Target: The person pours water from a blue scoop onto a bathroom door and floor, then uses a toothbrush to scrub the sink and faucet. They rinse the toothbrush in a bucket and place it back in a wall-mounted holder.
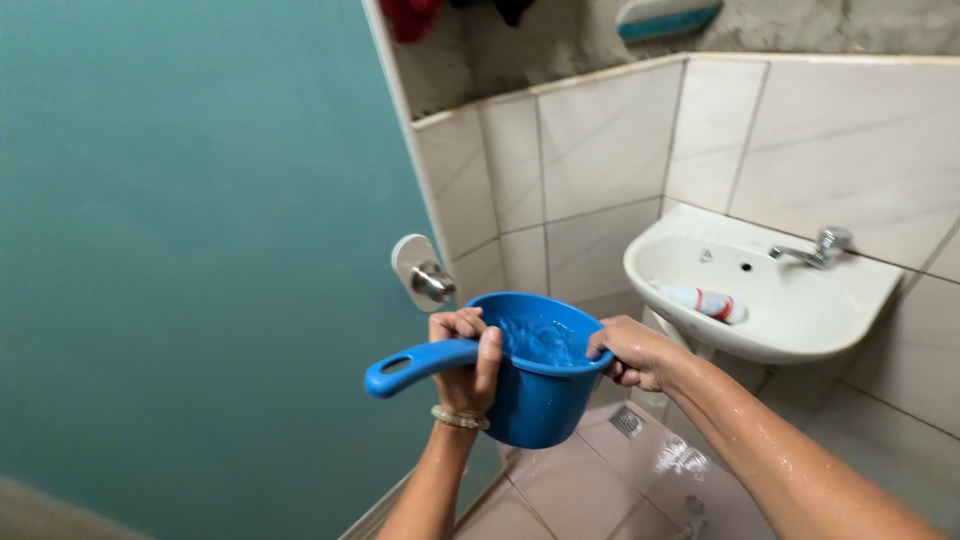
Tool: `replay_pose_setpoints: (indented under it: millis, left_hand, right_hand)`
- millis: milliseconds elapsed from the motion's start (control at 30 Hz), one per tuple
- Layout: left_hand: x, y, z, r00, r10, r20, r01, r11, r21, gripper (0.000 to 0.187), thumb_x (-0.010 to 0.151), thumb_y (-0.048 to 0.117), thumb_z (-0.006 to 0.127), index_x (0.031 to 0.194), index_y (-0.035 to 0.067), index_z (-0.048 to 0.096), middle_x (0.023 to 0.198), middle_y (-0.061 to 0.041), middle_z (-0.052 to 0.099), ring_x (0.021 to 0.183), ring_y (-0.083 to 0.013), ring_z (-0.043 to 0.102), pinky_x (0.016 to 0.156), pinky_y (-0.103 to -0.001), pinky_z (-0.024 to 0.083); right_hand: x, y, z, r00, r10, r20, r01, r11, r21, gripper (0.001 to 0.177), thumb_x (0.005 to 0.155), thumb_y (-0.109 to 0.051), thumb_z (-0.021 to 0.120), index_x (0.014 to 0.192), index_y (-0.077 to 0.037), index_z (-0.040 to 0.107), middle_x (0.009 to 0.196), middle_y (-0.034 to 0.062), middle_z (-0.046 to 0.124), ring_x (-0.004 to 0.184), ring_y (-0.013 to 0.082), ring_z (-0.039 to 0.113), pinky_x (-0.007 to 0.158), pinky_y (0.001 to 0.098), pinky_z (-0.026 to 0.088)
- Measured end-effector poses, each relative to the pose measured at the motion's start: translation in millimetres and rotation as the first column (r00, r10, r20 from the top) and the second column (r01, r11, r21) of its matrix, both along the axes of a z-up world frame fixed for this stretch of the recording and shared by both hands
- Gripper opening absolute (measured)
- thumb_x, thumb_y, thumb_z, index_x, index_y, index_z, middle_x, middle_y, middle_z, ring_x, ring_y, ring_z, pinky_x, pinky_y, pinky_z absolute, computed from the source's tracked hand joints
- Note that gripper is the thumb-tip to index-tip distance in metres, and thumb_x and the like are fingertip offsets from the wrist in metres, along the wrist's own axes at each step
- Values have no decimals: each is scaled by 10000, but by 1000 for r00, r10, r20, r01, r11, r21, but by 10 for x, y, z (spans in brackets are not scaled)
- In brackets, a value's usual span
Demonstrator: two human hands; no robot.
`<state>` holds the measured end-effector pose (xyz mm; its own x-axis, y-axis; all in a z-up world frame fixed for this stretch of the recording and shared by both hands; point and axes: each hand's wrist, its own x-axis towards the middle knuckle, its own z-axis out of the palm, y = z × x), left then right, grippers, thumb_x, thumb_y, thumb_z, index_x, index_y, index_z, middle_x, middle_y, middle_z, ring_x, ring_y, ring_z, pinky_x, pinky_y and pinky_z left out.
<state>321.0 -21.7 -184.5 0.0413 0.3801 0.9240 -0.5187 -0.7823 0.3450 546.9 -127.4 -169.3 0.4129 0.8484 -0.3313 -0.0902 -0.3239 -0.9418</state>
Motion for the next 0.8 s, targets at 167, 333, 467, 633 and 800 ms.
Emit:
replay_pose_setpoints:
  millis: [167,333,467,633,800]
  left_hand:
    - [-822,83,528,989,128,72,-123,990,-73,280,912,40,671,1033,76,422,800,-13,524,748,-105,533,754,-301,522]
    - [-1430,-34,856,937,323,130,-321,946,-35,269,894,42,672,995,91,427,721,3,538,661,-79,542,696,-264,546]
    - [-1795,-265,923,926,366,87,-355,927,-121,286,882,46,680,964,74,407,700,-4,501,647,-83,492,673,-268,512]
    - [-1964,-220,1250,916,398,-44,-394,878,-272,273,861,88,656,995,22,427,595,-83,461,594,-170,439,626,-325,460]
    - [-2023,-4,3012,707,670,227,-704,697,137,355,913,130,660,1168,-71,518,950,-195,627,849,-338,617,845,-455,499]
  right_hand:
    - [-673,407,723,961,219,168,-212,976,-55,255,871,-193,600,684,-85,465,541,50,431,389,104,340,318,247,187]
    - [-1197,469,1268,868,377,324,-380,923,-56,443,970,-393,475,711,-49,580,586,104,581,411,152,459,340,280,295]
    - [-1405,438,1520,709,525,471,-523,839,-150,767,976,-664,325,848,-7,698,662,145,646,480,179,579,430,288,460]
    - [-1445,671,1751,664,452,596,-505,859,-89,821,914,-766,364,1122,-24,647,1017,154,691,752,198,662,546,334,583]
    - [-1489,1004,2652,782,108,614,-330,907,260,899,830,-796,322,1497,-210,459,1384,66,553,1045,251,683,837,460,592]
